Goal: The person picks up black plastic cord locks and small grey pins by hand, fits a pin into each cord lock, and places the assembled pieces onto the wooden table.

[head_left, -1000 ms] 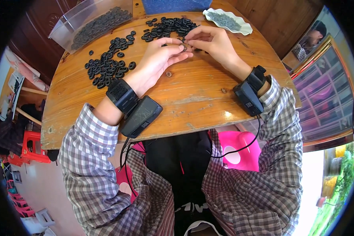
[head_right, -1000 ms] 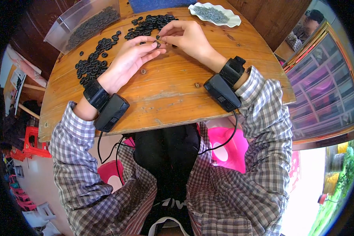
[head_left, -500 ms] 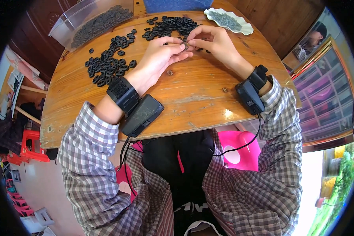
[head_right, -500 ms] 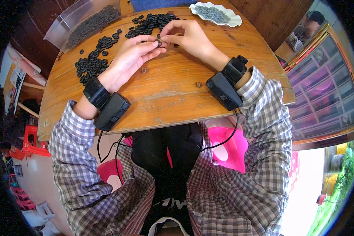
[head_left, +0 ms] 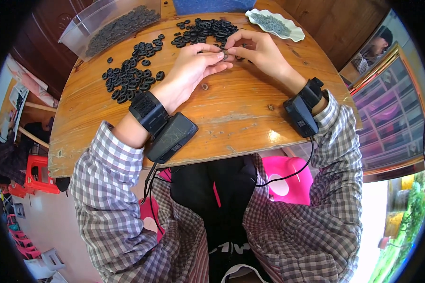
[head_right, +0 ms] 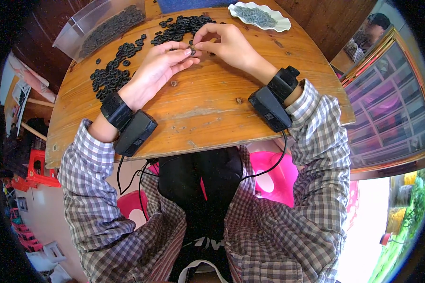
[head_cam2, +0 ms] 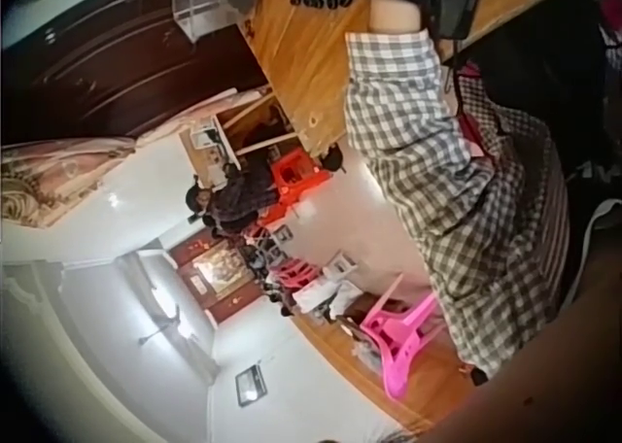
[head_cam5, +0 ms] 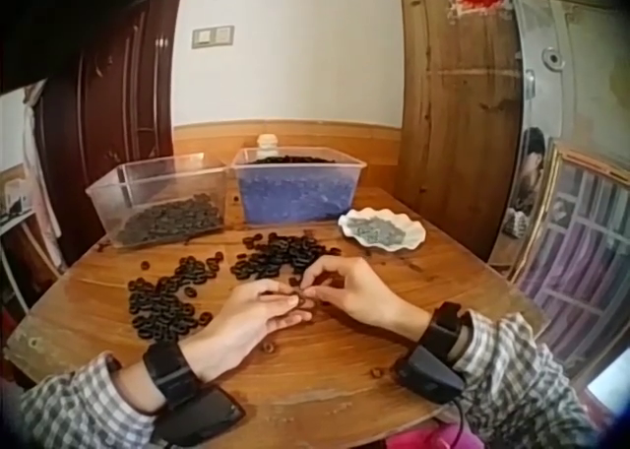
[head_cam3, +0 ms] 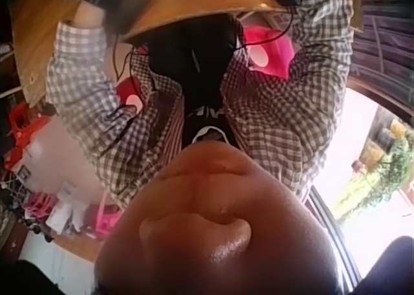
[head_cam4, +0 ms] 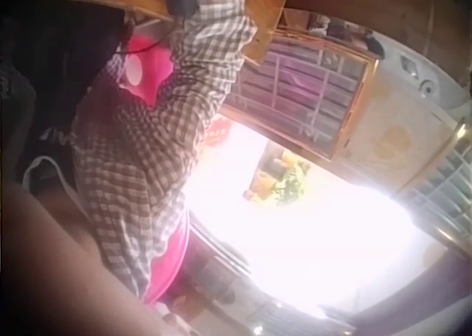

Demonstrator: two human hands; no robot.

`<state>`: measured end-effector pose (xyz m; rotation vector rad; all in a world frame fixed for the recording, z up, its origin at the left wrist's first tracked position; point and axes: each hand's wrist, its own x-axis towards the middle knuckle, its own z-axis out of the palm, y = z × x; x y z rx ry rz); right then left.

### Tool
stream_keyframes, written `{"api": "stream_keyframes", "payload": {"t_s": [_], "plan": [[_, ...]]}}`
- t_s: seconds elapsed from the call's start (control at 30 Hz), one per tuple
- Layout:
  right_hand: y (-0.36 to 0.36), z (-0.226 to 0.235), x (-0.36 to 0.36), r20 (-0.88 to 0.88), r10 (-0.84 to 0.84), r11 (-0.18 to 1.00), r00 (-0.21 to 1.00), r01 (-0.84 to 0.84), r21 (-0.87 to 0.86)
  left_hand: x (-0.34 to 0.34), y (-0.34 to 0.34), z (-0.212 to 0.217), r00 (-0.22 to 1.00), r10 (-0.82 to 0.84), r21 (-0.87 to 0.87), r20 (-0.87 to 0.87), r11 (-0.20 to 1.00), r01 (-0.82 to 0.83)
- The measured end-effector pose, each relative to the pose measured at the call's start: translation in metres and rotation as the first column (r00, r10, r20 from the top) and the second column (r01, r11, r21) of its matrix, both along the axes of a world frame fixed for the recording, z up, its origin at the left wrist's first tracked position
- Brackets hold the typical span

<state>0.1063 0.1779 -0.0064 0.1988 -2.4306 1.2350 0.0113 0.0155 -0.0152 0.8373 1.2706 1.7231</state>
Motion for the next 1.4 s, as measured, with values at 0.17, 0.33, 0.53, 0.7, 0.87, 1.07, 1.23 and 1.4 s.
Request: {"api": "stream_keyframes", "payload": {"t_s": [0.17,0.33,0.53,0.7,0.87,1.07,1.23,1.4], "plan": [[-0.001,-0.001,0.000,0.024,-0.007,1.000,1.000,0.006,0.027,0.001,0.000,0.000,1.000,0.002,-0.020,-0.020,1.000,-0.003],[-0.006,-0.003,0.000,0.004,-0.031,0.991,1.000,0.030,0.131,0.000,0.000,-0.001,0.998,-0.029,-0.017,-0.050,0.999,0.028],[-0.002,-0.006,-0.001,-0.011,-0.001,0.995,1.000,0.003,0.096,0.003,0.000,0.000,0.999,-0.012,-0.031,-0.053,0.999,0.010],[-0.002,-0.003,0.000,-0.034,0.013,0.974,0.999,-0.005,0.227,0.003,0.000,0.001,0.996,-0.011,-0.051,-0.089,0.999,0.007],[0.001,-0.003,0.003,0.067,0.025,0.983,0.997,-0.037,0.182,0.003,0.001,0.000,0.992,-0.027,-0.046,-0.125,0.999,0.021],[0.000,-0.004,0.001,-0.001,0.021,0.980,1.000,-0.020,0.197,0.002,0.002,-0.004,0.988,0.061,-0.033,-0.144,0.997,-0.067],[0.000,-0.005,0.003,0.045,0.025,0.974,0.999,-0.034,0.222,0.004,0.003,-0.001,0.985,0.052,-0.065,-0.165,0.996,-0.063],[-0.012,0.004,0.006,0.073,-0.023,0.999,0.997,0.020,0.030,-0.001,0.000,-0.003,0.993,0.079,0.031,-0.086,0.997,-0.076]]}}
